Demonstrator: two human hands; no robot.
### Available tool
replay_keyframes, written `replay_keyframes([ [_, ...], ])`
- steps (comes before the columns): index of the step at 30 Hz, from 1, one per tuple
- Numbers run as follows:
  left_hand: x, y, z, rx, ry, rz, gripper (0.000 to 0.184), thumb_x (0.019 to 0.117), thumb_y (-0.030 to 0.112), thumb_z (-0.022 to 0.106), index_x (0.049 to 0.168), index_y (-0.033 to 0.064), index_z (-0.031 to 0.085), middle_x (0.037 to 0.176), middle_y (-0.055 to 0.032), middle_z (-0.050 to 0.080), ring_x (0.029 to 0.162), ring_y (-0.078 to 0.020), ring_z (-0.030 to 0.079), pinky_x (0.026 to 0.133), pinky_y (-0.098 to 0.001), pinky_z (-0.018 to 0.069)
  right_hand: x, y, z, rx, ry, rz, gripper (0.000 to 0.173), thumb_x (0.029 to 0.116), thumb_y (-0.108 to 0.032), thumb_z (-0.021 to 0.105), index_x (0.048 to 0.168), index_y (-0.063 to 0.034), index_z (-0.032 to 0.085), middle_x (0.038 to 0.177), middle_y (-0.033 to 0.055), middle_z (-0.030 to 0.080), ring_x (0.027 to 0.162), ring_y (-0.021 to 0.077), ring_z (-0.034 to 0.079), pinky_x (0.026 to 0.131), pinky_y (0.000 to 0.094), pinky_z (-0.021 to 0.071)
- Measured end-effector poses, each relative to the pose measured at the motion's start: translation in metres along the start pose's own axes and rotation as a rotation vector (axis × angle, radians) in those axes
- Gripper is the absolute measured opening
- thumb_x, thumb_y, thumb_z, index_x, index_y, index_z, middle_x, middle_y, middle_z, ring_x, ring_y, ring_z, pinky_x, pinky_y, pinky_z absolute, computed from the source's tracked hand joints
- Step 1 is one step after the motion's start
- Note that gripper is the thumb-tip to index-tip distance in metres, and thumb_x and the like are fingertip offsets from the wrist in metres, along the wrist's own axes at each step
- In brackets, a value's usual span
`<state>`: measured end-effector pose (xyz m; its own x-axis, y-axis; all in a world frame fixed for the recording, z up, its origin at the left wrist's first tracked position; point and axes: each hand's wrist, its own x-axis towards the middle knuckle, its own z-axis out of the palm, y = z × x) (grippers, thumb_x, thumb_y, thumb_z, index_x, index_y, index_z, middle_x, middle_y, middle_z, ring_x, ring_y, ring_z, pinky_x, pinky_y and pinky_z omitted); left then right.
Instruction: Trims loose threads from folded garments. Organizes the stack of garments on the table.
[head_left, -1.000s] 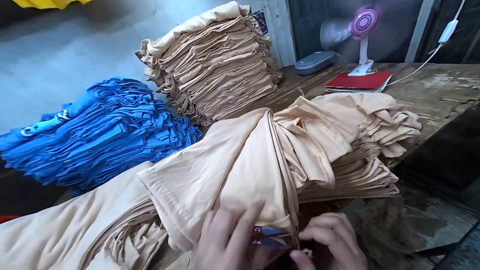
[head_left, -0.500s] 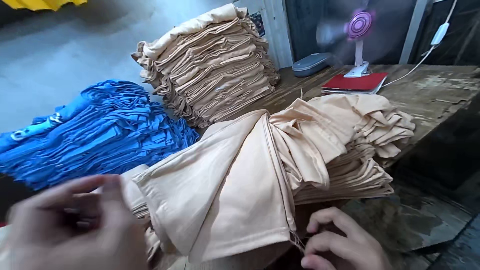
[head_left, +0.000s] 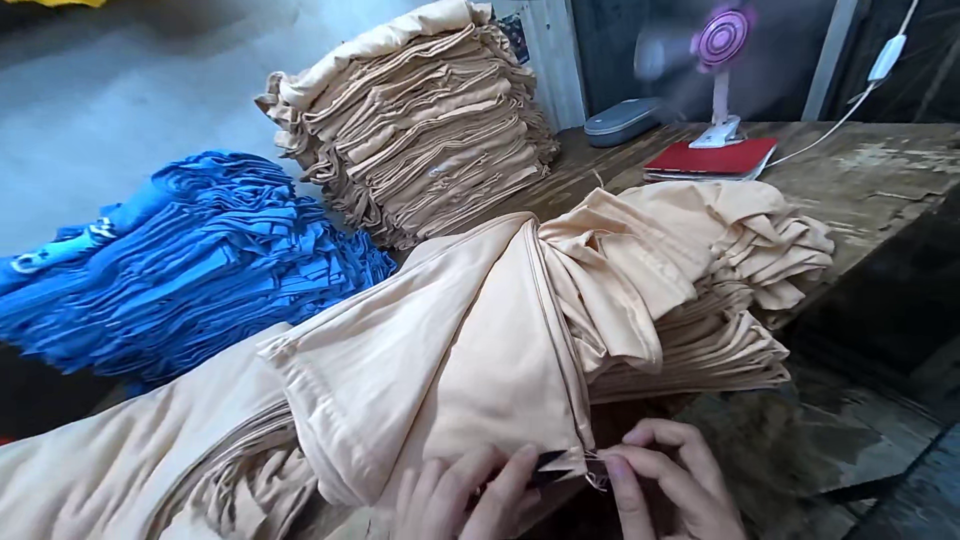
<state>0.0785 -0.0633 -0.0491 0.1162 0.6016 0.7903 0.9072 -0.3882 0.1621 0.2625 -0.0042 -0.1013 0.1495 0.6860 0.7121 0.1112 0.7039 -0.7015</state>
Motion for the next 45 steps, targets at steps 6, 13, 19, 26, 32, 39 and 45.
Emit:
replay_keyframes([
  [6,0.002,0.007,0.014,0.084,0.019,0.078,0.020,0.0990,0.026,0.067,0.117,0.0232,0.074,0.105,-0.0005,0.069,0.088,-0.0150,0.057,0.080,-0.0345,0.0403,-0.010,-0.004,-0.001,-0.004,-0.069,-0.122,0.004,0.0950,-0.020,0.071,0.094,-0.0160,0.072,0.108,-0.0033,0.059,0.103,-0.0010,0.058,0.089,0.0131,0.0502],
  [13,0.000,0.007,0.011,0.144,0.036,0.127,0.016,0.0986,0.024,0.066,0.113,0.0227,0.073,0.100,0.0004,0.070,0.087,-0.0162,0.057,0.080,-0.0348,0.0386,-0.017,0.013,-0.018,-0.261,-0.163,-0.253,0.011,0.0951,-0.035,0.064,0.091,-0.0278,0.071,0.108,-0.0067,0.063,0.114,0.0081,0.055,0.106,0.0334,0.0373],
  [19,-0.001,-0.009,0.001,-0.031,-0.089,0.022,0.009,0.0961,0.021,0.065,0.102,0.0217,0.072,0.091,-0.0006,0.063,0.085,-0.0136,0.057,0.081,-0.0327,0.0441,-0.009,0.007,-0.004,-0.288,-0.069,-0.247,0.038,0.0850,-0.047,0.081,0.106,-0.0220,0.062,0.108,-0.0032,0.063,0.112,0.0099,0.060,0.105,0.0337,0.0462],
  [26,0.032,-0.008,-0.015,-0.270,-0.079,-0.185,0.008,0.0973,0.009,0.062,0.103,0.0084,0.068,0.089,0.0024,0.069,0.076,0.0009,0.061,0.066,-0.0147,0.0524,0.032,-0.014,0.048,0.537,-0.075,0.028,0.009,0.0970,0.001,0.065,0.101,0.0003,0.074,0.096,0.0074,0.077,0.089,0.0119,0.074,0.078,0.0265,0.0642],
  [32,0.042,-0.022,-0.006,-0.457,-0.104,-0.353,0.016,0.0955,0.005,0.060,0.109,0.0096,0.068,0.082,0.0060,0.068,0.064,-0.0027,0.060,0.054,-0.0181,0.0503,0.026,-0.011,0.035,0.116,-0.176,-0.174,0.030,0.0874,-0.026,0.083,0.114,-0.0123,0.076,0.107,0.0039,0.068,0.100,0.0089,0.065,0.091,0.0259,0.0568],
  [39,0.016,-0.015,-0.021,-0.406,-0.159,-0.132,0.035,0.0865,0.034,0.084,0.117,0.0182,0.074,0.106,0.0030,0.070,0.102,-0.0084,0.065,0.086,-0.0255,0.0565,-0.006,0.002,-0.021,-0.081,-0.080,-0.366,0.008,0.0977,-0.018,0.066,0.098,-0.0206,0.074,0.095,-0.0077,0.066,0.096,0.0065,0.056,0.096,0.0284,0.0401],
  [45,-0.003,-0.008,-0.009,0.247,0.186,0.196,0.022,0.0948,0.025,0.072,0.117,0.0285,0.071,0.099,0.0069,0.065,0.097,-0.0136,0.054,0.095,-0.0356,0.0340,-0.009,0.000,-0.016,0.041,-0.117,-0.315,0.005,0.0989,-0.021,0.065,0.096,-0.0180,0.069,0.093,-0.0049,0.061,0.096,0.0063,0.057,0.096,0.0265,0.0439],
])
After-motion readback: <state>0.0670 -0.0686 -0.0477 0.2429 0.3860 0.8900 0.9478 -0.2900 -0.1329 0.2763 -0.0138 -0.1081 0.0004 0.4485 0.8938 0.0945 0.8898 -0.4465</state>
